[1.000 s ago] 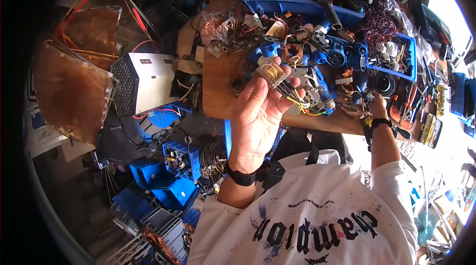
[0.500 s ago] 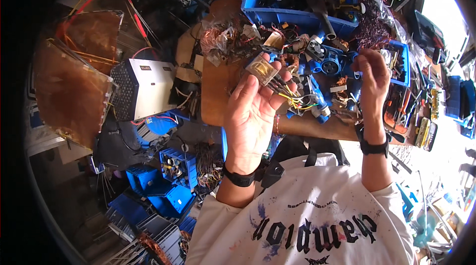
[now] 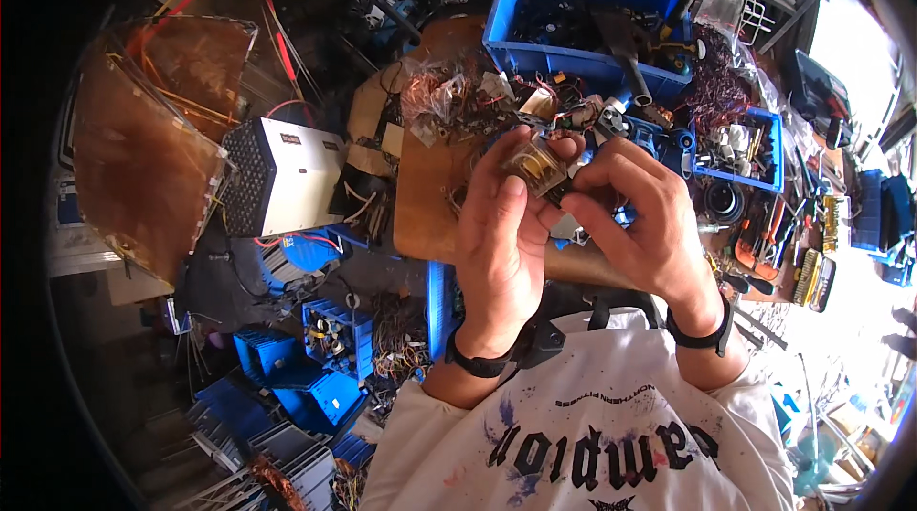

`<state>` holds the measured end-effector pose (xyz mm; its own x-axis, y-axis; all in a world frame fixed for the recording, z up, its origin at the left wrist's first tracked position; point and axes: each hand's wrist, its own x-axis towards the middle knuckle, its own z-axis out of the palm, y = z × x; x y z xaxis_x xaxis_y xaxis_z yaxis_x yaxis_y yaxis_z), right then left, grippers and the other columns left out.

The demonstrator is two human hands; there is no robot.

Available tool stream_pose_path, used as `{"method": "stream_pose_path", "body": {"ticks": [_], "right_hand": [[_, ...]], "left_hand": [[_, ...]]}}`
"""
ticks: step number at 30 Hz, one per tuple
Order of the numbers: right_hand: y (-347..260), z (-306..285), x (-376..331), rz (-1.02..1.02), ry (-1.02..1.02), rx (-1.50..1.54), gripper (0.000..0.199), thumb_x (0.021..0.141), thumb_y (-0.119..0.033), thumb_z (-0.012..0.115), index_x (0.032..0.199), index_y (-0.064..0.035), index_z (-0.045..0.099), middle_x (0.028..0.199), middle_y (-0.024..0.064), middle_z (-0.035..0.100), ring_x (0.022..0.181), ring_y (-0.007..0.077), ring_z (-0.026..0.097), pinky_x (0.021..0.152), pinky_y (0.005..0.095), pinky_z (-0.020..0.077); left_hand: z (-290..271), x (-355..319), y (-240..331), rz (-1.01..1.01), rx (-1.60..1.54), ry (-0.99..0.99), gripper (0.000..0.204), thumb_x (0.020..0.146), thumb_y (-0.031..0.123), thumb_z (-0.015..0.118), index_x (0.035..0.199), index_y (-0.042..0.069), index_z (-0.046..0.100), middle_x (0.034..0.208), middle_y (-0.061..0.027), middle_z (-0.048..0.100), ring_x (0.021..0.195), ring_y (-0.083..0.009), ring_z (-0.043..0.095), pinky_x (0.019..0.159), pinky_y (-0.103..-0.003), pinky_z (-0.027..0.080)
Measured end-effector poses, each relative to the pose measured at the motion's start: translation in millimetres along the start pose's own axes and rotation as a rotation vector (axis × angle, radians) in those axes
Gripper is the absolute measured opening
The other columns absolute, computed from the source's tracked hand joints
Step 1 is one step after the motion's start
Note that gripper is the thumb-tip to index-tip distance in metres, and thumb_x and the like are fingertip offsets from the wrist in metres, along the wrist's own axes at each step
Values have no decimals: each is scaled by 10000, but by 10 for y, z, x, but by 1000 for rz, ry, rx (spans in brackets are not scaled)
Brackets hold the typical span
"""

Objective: The person uses a screwdriver to remove screws from a small electronic component with attached wires. They then use pliers to strip the insulation from the wire ends and separate the internal parts of the component. The task involves careful manipulation of small parts and tools in a cluttered workspace.

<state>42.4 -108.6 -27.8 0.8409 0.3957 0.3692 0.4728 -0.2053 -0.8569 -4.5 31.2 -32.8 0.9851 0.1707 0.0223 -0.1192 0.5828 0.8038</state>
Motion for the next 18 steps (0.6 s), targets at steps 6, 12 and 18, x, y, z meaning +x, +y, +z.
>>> {"method": "stream_pose_path", "body": {"ticks": [6, 12, 18], "right_hand": [[-47, -11, 9, -85, -4, -16, 116, 788, -51, 657, 850, -10, 569, 734, 125, 535, 648, 316, 556, 556, 384, 435], [-110, -2, 19, -82, -96, 68, 101, 796, -51, 636, 824, -19, 543, 737, 132, 521, 646, 334, 543, 566, 402, 433], [-88, 65, -12, -130, -94, 156, 107, 801, -44, 612, 814, -21, 509, 738, 131, 500, 645, 347, 524, 573, 413, 428]], "left_hand": [[78, 1, 83, 19, 169, 28, 445, 955, 232, 499, 1309, -31, 443, 1199, -184, 569, 1100, -249, 555, 957, -362, 441], [95, -36, 101, -51, 154, 59, 336, 974, 272, 538, 1181, 8, 566, 1032, -37, 621, 879, -83, 563, 724, -228, 456], [164, -81, 115, -58, 3, 103, 320, 973, 271, 538, 1163, 13, 547, 1033, -49, 608, 902, -112, 561, 792, -264, 444]]}}
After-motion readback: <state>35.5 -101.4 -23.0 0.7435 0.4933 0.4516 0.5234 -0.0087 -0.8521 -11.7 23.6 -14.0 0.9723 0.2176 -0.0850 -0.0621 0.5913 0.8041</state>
